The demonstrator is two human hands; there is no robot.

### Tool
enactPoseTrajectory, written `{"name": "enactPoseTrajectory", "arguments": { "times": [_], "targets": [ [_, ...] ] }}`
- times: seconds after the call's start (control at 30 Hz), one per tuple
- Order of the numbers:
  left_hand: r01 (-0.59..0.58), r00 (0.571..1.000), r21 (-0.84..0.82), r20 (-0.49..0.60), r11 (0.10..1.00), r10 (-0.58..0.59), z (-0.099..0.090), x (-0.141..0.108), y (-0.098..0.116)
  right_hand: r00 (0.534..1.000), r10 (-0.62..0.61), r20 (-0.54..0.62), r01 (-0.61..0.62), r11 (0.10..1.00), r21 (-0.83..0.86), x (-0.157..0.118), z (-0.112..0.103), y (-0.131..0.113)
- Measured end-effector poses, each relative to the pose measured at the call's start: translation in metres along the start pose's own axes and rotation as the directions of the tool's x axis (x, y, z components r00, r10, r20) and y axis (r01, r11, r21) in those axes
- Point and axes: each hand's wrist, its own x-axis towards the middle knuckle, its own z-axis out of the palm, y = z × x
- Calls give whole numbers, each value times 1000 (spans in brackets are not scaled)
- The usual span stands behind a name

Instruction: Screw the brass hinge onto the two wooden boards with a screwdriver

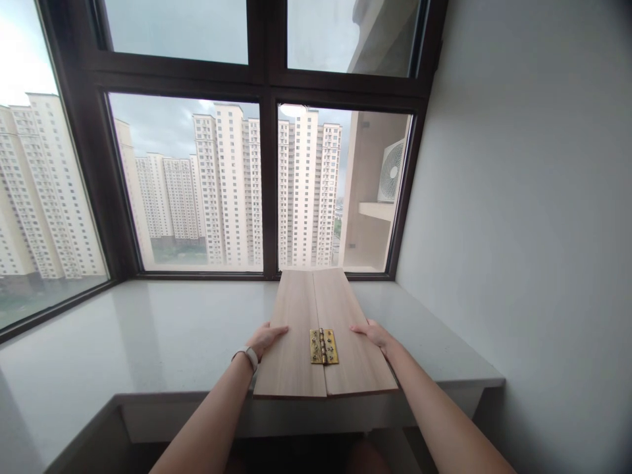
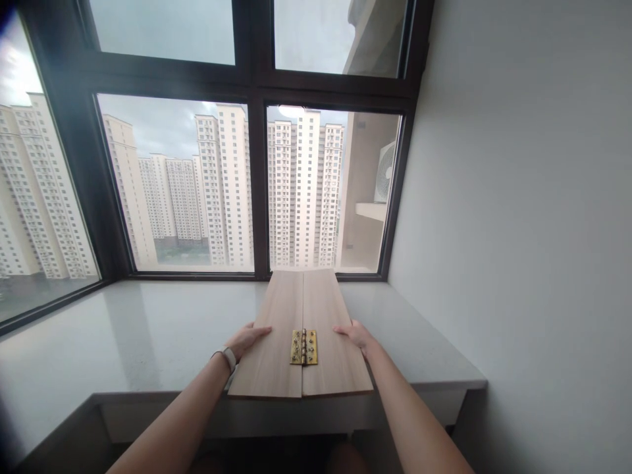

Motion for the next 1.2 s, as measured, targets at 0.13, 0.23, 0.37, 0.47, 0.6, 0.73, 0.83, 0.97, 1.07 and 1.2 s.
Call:
{"name": "enactPoseTrajectory", "arguments": {
  "times": [0.13,0.23,0.37,0.47,0.6,0.73,0.83,0.97,1.07,1.2],
  "targets": [
    [14,1000,31,-9,999,-14,0,8,5,1000,30,-6,-30,999,-11,13,-2,1],
    [21,1000,45,-9,999,-20,-1,15,4,999,33,-4,-33,999,-15,17,-2,3],
    [16,1000,67,-21,998,-14,-3,25,4,999,40,-27,-41,999,-28,19,1,1],
    [14,999,83,-36,996,-11,-4,31,4,998,38,-48,-41,996,-80,22,1,-1],
    [-11,995,102,-96,995,21,-3,34,0,974,-73,-213,-6,937,-350,31,-1,1],
    [-125,969,200,-185,972,163,1,35,-7,925,-238,-296,-14,757,-653,37,-1,3],
    [-179,927,390,-239,903,287,4,36,-7,903,-291,-316,-45,667,-744,34,4,2],
    [-136,897,704,-212,697,388,5,37,-4,889,-344,-302,-52,581,-812,26,11,1],
    [-39,895,861,-196,507,402,6,39,-2,881,-389,-272,-52,491,-870,24,13,3],
    [23,900,915,-195,404,391,10,42,1,858,-457,-236,-59,367,-928,23,16,2]
  ]
}}
